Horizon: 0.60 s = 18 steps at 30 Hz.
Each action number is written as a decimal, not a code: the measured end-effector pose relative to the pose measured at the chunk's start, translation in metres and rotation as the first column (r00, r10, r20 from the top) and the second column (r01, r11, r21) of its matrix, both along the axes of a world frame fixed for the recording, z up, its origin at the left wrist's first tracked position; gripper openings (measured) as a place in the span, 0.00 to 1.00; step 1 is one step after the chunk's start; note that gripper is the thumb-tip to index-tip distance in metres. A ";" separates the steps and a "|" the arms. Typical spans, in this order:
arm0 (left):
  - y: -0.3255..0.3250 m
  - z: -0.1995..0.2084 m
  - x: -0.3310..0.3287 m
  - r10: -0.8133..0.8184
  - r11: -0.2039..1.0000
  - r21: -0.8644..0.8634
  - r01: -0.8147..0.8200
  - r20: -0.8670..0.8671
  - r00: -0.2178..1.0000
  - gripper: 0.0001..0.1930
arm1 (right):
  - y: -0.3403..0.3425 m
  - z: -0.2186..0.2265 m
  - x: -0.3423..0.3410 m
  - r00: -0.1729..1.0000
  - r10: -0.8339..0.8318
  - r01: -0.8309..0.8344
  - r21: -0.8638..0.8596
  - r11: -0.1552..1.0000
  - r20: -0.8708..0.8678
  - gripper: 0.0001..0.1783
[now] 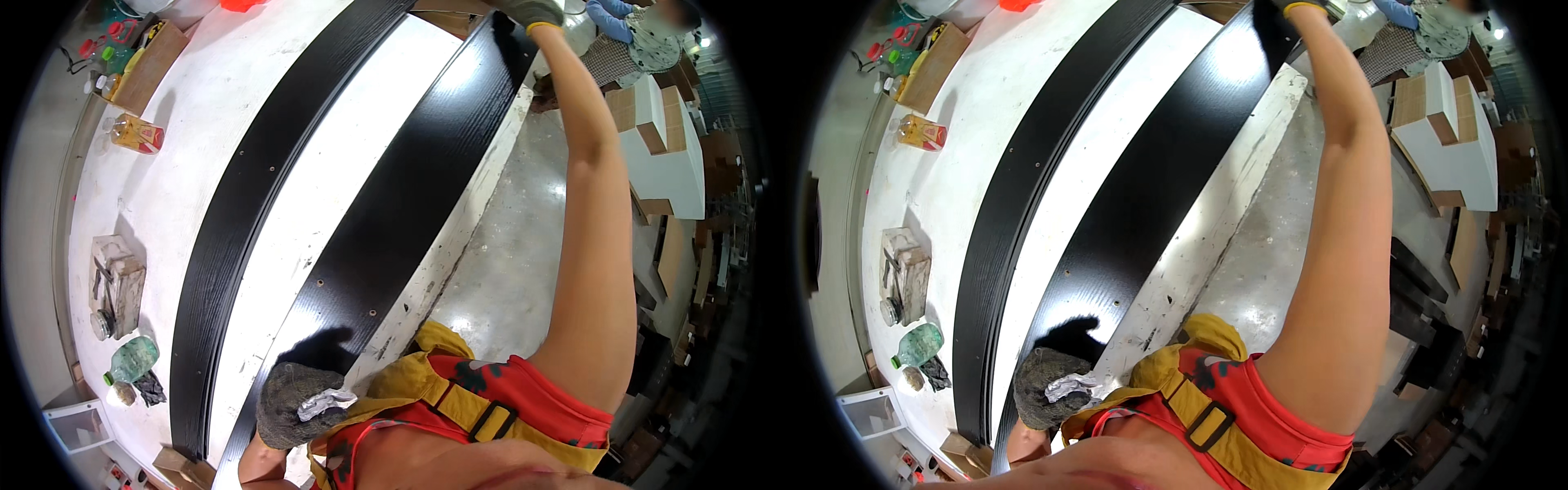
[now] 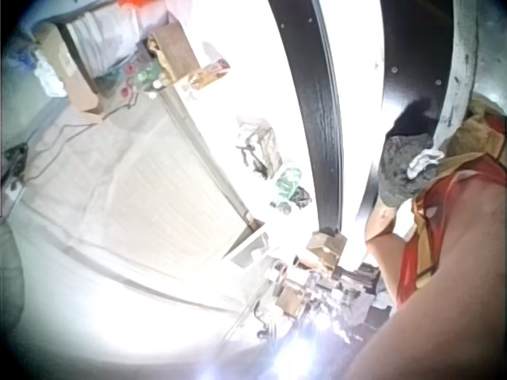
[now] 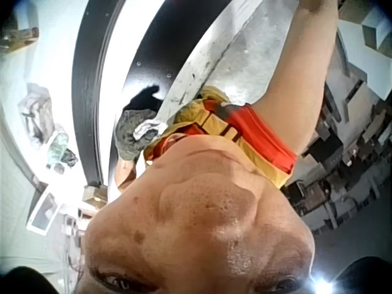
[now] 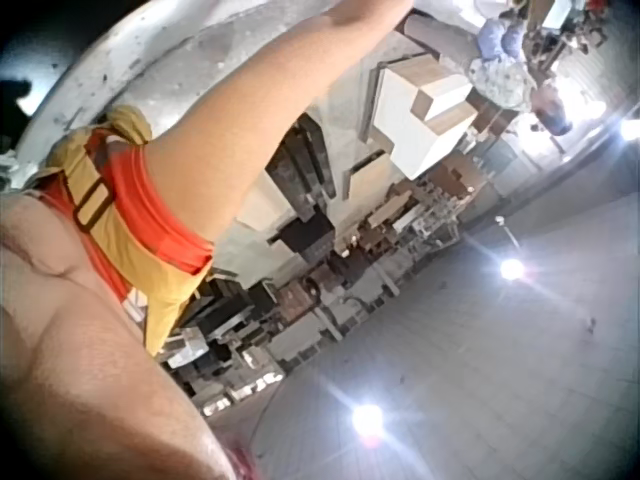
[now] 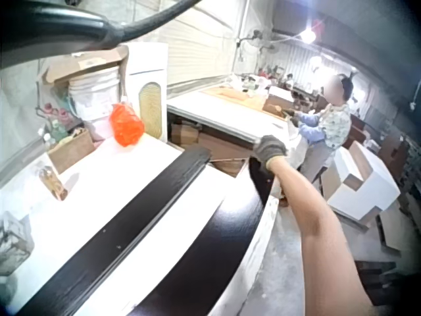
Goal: The person wipes a long black curved object on a white workbench using a white cloth. They repeatedly rub the surface along its length, occasionally repositioning the cloth and adjusting their grip.
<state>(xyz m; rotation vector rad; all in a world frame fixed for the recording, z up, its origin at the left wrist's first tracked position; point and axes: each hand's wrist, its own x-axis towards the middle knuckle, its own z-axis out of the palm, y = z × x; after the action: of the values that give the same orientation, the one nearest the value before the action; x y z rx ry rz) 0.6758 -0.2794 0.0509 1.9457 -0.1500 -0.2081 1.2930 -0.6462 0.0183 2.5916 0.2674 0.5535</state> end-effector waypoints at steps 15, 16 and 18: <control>0.002 0.001 -0.012 0.024 0.996 0.090 -0.015 -0.105 0.994 0.23 | -0.016 0.000 -0.001 0.929 0.094 -0.008 0.234 0.972 -0.359 0.13; 0.001 0.001 -0.012 0.039 0.996 0.079 -0.032 -0.101 0.994 0.23 | -0.027 0.000 -0.003 0.923 0.134 -0.029 0.281 0.959 -0.360 0.15; -0.003 0.001 -0.014 0.078 0.996 0.054 -0.073 -0.093 0.993 0.23 | -0.037 -0.002 -0.019 0.960 0.085 0.006 0.321 0.947 -0.268 0.17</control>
<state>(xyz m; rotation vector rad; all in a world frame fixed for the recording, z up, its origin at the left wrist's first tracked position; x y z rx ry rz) 0.6620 -0.2825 0.0517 1.9834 -0.0087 -0.2560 1.2737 -0.6836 0.0164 2.9886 0.3479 0.2563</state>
